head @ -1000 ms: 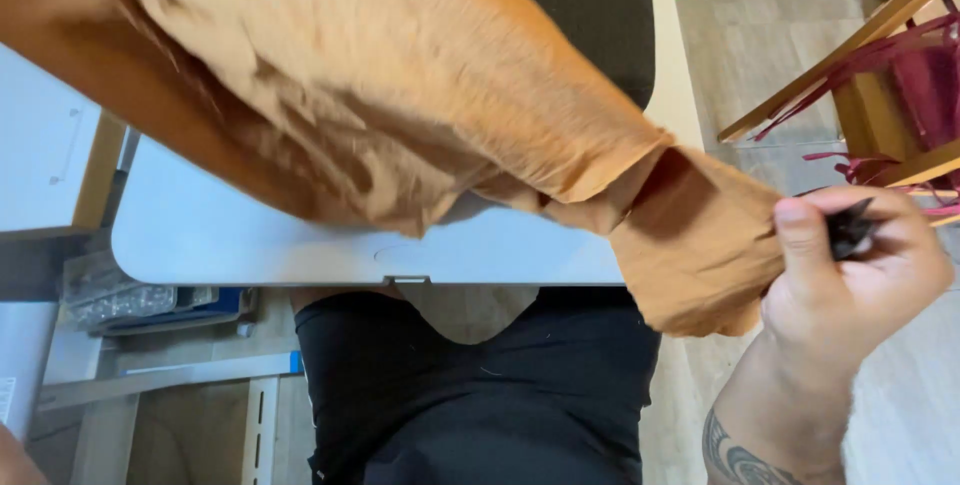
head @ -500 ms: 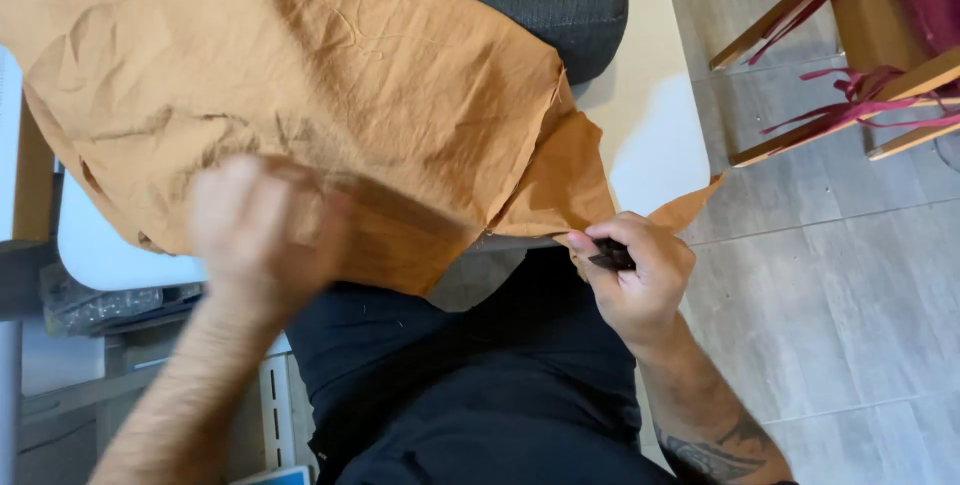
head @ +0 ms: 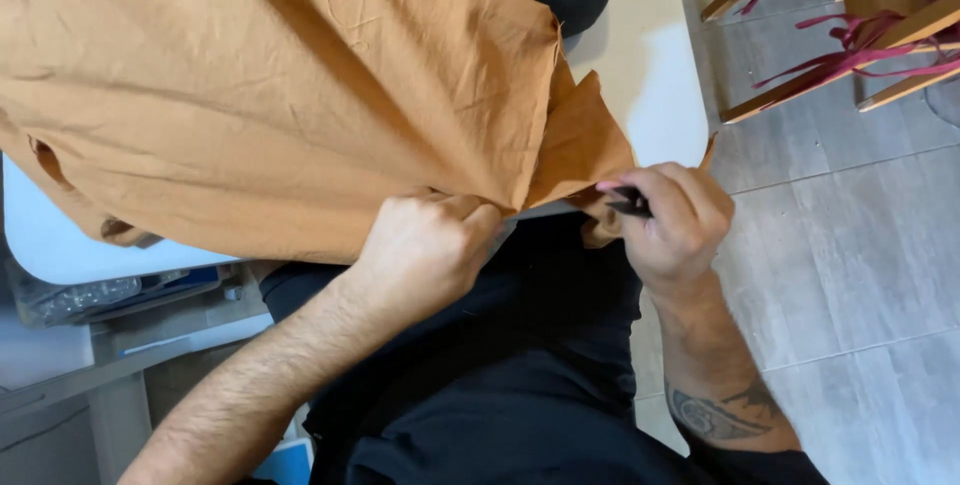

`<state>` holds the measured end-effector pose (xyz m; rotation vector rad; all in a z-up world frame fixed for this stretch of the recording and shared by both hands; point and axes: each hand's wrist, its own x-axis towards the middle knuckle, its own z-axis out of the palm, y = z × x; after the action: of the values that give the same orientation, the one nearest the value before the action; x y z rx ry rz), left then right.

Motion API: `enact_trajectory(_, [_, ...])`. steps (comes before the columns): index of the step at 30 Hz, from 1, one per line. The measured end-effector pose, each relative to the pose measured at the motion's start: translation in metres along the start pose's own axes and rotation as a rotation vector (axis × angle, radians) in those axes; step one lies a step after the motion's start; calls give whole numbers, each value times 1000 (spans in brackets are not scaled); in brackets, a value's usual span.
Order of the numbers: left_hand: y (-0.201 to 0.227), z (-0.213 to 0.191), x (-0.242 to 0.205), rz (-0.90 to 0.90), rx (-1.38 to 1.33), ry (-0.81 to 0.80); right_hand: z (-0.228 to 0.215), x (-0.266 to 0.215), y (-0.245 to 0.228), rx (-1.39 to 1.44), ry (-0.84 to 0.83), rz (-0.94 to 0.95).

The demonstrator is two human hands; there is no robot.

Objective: Using small snips to carefully trim loose threads and excess material from the edges of a piece of orange fabric.

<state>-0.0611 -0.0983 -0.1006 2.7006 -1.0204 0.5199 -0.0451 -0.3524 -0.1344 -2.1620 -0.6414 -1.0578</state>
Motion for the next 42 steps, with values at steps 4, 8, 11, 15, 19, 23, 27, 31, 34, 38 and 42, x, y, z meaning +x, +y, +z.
enact_trajectory(4, [21, 9, 19, 30, -253, 86, -2, 23, 28, -69, 117, -145])
enact_trajectory(8, [25, 5, 32, 119, -139, 220, -2, 23, 50, 68, 120, -112])
enact_trajectory(11, [21, -20, 50, 344, -207, 68, -7, 24, 38, 245, 12, 62])
enact_trajectory(15, [3, -25, 72, 429, -583, -106, -3, 24, 34, 324, -56, 208])
enact_trajectory(19, [-4, -20, 69, 249, -569, -16, -4, 24, 28, 330, -136, 490])
enact_trajectory(23, [-1, -24, 64, 166, -580, 27, -16, 24, 0, 227, 178, 368])
enact_trajectory(27, [8, -28, 61, 158, -509, 69, -36, -2, -44, 265, 230, 304])
enact_trajectory(31, [13, -31, 59, 173, -477, 137, -33, -7, -70, 825, -189, 568])
enact_trajectory(34, [15, -31, 56, 182, -461, 180, -12, -21, -77, 1221, -276, 795])
enact_trajectory(38, [17, -32, 51, 153, -435, 208, 2, -20, -75, 1375, -306, 910])
enact_trajectory(42, [17, -30, 49, 139, -443, 249, 8, -38, -79, 1472, -264, 1075])
